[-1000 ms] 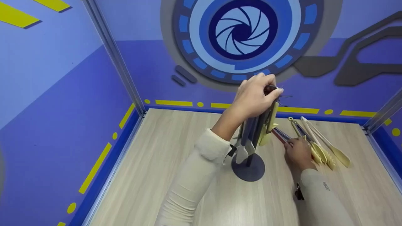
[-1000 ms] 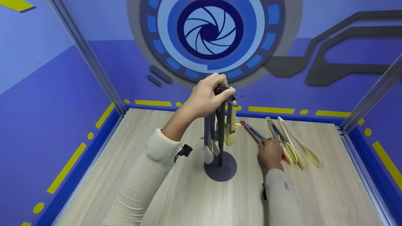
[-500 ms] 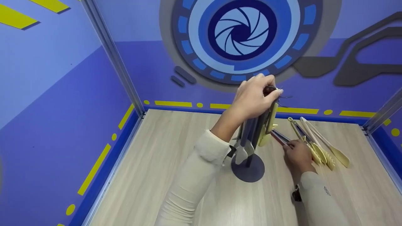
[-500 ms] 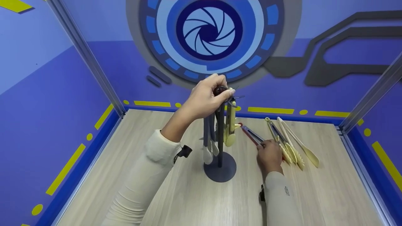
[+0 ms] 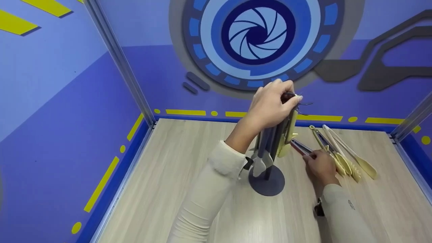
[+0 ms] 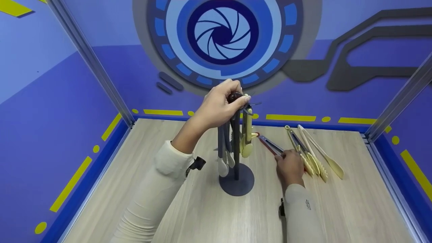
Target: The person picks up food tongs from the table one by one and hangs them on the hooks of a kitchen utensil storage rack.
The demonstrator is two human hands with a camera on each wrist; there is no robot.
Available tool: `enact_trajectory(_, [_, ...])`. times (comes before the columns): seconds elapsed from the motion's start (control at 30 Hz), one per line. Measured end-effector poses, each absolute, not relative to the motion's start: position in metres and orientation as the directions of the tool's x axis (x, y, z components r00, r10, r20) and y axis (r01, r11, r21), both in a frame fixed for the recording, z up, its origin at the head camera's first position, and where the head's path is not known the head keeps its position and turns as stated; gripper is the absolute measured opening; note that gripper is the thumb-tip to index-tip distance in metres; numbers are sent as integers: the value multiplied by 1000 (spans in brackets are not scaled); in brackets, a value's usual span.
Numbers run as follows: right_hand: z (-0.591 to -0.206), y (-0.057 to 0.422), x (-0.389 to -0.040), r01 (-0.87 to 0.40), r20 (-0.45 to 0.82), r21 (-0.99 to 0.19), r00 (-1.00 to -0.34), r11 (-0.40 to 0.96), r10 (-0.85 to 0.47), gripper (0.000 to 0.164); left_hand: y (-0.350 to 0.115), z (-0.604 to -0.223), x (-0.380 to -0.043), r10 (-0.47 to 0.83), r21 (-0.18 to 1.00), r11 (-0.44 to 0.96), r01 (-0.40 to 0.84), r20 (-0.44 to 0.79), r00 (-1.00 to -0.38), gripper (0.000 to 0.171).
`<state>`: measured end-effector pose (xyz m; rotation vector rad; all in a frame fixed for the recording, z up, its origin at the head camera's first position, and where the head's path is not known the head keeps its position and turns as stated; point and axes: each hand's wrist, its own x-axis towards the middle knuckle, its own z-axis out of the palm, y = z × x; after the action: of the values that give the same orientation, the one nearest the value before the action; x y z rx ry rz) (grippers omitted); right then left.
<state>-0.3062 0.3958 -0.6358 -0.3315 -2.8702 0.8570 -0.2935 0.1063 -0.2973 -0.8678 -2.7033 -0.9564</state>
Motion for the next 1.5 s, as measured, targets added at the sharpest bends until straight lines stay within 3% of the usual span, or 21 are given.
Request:
enact_trajectory(0.67, [-639,399,-304,215,23,-630,-955,746,295,28,107,-298,-293,475,527,621,581,336,-813,27])
enact_trajectory(1.0, [-628,406,-294,184,-9,-708,-968,682,252,48,107,-298,-292,472,535,622,572,326,-819,26])
enact_trajectory(1.17, [-618,408,-288,163,29,-758,-959,631,282,54,105,-297,-292,495,524,621,583,316,-810,28])
enact_trajectory(1.5, [-586,399,-276,76,115,-849,-939,523,324,51,104,-299,-294,514,512,604,611,335,-789,29])
